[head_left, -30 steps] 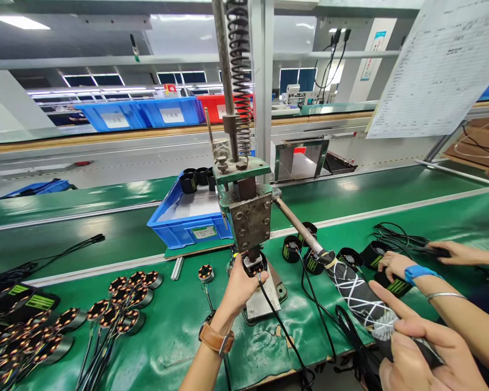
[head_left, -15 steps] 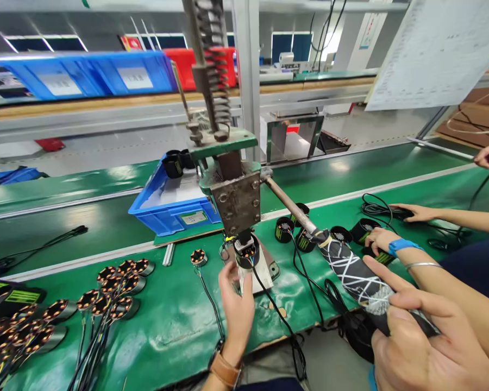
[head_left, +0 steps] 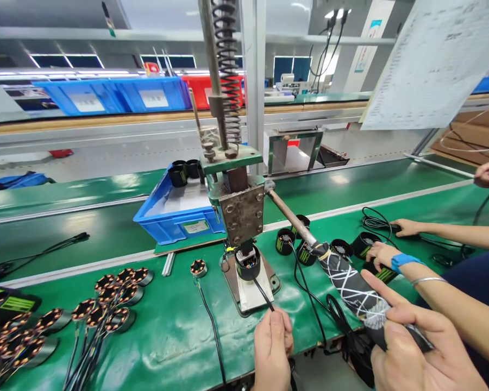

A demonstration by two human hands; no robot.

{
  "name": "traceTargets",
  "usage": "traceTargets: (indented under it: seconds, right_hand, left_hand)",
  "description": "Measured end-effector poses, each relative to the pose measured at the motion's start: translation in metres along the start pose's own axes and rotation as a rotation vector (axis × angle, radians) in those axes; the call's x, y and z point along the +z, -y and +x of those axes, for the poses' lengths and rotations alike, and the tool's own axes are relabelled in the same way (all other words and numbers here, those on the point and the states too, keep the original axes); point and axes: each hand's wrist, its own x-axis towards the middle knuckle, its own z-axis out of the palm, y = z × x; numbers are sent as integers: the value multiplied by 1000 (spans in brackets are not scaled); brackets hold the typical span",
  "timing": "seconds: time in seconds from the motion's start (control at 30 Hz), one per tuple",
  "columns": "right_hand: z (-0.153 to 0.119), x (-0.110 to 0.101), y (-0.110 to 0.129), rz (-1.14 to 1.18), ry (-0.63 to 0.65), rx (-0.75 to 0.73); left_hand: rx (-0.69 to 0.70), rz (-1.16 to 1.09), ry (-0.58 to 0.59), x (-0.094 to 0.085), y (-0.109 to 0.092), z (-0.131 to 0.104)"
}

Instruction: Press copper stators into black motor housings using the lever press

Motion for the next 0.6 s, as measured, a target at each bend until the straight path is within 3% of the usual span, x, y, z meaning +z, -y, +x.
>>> traceTargets:
  seconds: [0.1,0.27,0.6]
  right_hand:
    - [-10,0,-18,61,-6,-11]
    - [-28,4,-40,87,-25,26]
    - [-27,9,-41,89,-64,-40]
  left_hand:
    - [-15,13,17,1,-14,-1]
    - [-46,19,14,-1,-19,0]
    - [-40,73,13,-9,-20,-1]
